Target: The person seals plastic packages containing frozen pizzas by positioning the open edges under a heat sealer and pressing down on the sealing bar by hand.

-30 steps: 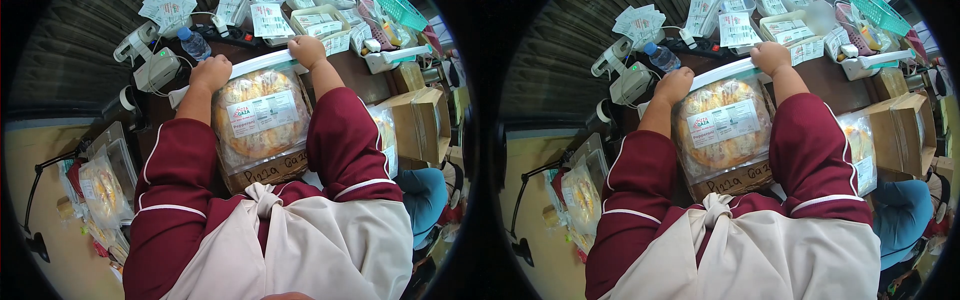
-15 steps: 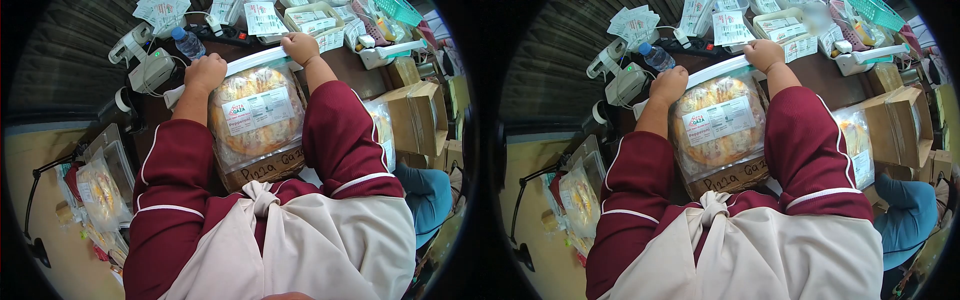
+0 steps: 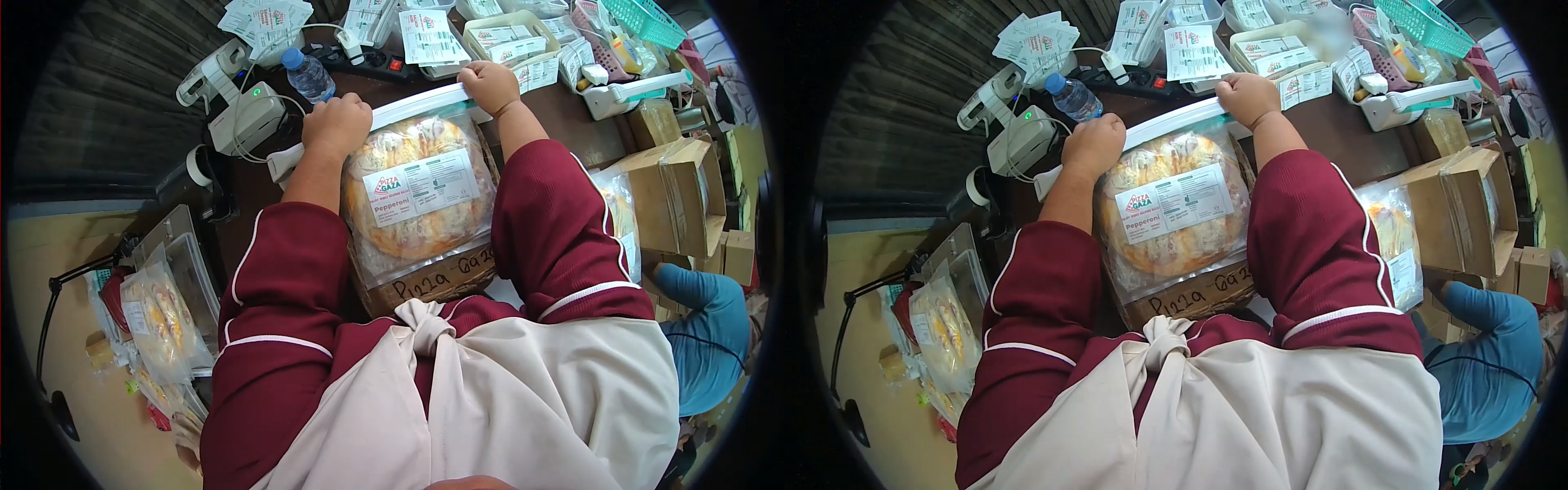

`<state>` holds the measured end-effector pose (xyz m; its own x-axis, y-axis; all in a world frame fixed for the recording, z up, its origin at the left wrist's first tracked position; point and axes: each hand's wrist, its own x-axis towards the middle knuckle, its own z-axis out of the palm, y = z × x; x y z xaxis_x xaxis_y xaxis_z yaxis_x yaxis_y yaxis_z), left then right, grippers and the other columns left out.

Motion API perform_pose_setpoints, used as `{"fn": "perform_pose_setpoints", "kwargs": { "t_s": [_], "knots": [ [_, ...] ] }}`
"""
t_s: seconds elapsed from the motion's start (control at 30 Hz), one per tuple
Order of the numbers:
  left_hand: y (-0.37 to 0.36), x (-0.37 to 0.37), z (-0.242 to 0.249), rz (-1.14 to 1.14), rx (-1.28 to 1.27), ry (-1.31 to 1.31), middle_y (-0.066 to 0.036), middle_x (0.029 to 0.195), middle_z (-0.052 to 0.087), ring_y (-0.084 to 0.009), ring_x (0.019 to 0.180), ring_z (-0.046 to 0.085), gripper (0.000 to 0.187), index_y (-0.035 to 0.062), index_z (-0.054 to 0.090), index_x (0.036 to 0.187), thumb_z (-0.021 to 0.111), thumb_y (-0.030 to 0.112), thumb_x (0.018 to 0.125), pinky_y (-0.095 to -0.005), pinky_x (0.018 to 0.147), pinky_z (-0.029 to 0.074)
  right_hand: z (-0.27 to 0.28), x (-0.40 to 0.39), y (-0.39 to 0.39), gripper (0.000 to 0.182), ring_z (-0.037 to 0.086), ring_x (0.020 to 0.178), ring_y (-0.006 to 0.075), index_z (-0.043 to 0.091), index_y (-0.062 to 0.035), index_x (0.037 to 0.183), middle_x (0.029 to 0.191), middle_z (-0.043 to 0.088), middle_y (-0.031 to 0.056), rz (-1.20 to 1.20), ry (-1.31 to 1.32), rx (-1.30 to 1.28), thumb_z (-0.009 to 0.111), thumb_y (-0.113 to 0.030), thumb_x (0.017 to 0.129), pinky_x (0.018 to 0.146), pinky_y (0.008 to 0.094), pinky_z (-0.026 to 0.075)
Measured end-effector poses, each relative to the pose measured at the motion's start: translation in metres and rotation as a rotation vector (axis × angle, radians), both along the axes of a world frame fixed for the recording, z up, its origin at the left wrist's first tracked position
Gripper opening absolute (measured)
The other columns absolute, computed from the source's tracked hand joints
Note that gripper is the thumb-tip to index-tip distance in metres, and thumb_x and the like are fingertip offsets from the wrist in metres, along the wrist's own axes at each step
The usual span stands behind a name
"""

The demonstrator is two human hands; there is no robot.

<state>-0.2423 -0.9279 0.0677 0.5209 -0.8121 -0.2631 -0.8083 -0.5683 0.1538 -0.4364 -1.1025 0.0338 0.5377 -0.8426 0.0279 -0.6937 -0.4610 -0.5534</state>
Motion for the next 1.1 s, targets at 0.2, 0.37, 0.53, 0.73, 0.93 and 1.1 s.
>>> {"fn": "perform_pose_setpoints", "kwargs": {
  "t_s": [0.2, 0.37, 0.53, 0.73, 0.93, 1.1],
  "knots": [
    [0.001, -0.001, 0.003, 0.006, 0.021, 0.007, -0.014, 0.118, 0.059, -0.0330, 0.111, 0.053, 0.043, 0.0114, 0.061, 0.113, 0.032, 0.032, 0.089, -0.0466, 0.094, 0.041, 0.002, 0.000, 0.002, 0.030, 0.063, 0.080, 0.0308, 0.070, -0.0135, 0.082, 0.083, 0.067, 0.0105, -0.004, -0.038, 0.022, 0.049, -0.034, 0.078, 0.075, 0.0392, 0.049],
    [0.001, -0.004, 0.005, 0.034, 0.046, -0.025, -0.014, 0.118, 0.059, -0.0342, 0.112, 0.053, 0.044, 0.0105, 0.061, 0.114, 0.031, 0.032, 0.089, -0.0494, 0.094, 0.040, -0.008, 0.001, 0.001, 0.031, 0.062, 0.084, 0.0337, 0.069, -0.0109, 0.086, 0.088, 0.066, 0.0133, -0.011, -0.111, -0.140, 0.047, -0.032, 0.080, 0.076, 0.0426, 0.047],
    [0.002, -0.008, 0.017, 0.050, 0.070, 0.010, -0.013, 0.119, 0.058, -0.0337, 0.113, 0.052, 0.044, 0.0103, 0.061, 0.114, 0.034, 0.035, 0.090, -0.0494, 0.095, 0.039, -0.019, 0.005, -0.001, 0.052, 0.052, 0.108, 0.0387, 0.054, -0.0062, 0.120, 0.115, 0.057, 0.0220, -0.068, -0.222, -0.252, 0.040, -0.047, 0.092, 0.094, 0.0448, 0.039],
    [0.018, 0.023, -0.024, -0.225, -0.823, 0.360, -0.013, 0.111, 0.057, -0.0302, 0.106, 0.051, 0.037, 0.0074, 0.055, 0.113, 0.060, 0.027, 0.083, -0.0430, 0.094, 0.038, 0.030, -0.015, 0.108, 0.074, 0.048, 0.115, 0.0421, 0.037, 0.0026, 0.131, 0.121, 0.051, 0.0292, -0.527, -0.193, 0.184, 0.053, -0.050, 0.082, 0.098, 0.0449, 0.037],
    [0.102, -0.034, -0.014, 0.133, -1.135, -0.119, -0.016, 0.103, 0.056, -0.0320, 0.104, 0.051, 0.041, -0.0003, 0.053, 0.111, 0.067, 0.014, 0.076, -0.0414, 0.094, 0.039, 0.034, -0.048, 0.171, 0.057, 0.059, 0.099, 0.0373, 0.044, 0.0042, 0.122, 0.106, 0.059, 0.0264, -0.328, -0.053, 0.358, 0.065, -0.028, 0.080, 0.082, 0.0420, 0.047],
    [0.164, -0.061, -0.050, 0.474, -0.653, 0.463, -0.020, 0.097, 0.058, -0.0341, 0.092, 0.057, 0.046, -0.0059, 0.045, 0.115, 0.066, 0.019, 0.082, -0.0445, 0.084, 0.046, 0.010, -0.066, 0.186, 0.028, 0.057, 0.067, 0.0185, 0.061, 0.0011, 0.093, 0.079, 0.058, 0.0086, -0.320, -0.360, 0.976, 0.068, -0.023, 0.080, 0.054, 0.0330, 0.045]
  ]
}}
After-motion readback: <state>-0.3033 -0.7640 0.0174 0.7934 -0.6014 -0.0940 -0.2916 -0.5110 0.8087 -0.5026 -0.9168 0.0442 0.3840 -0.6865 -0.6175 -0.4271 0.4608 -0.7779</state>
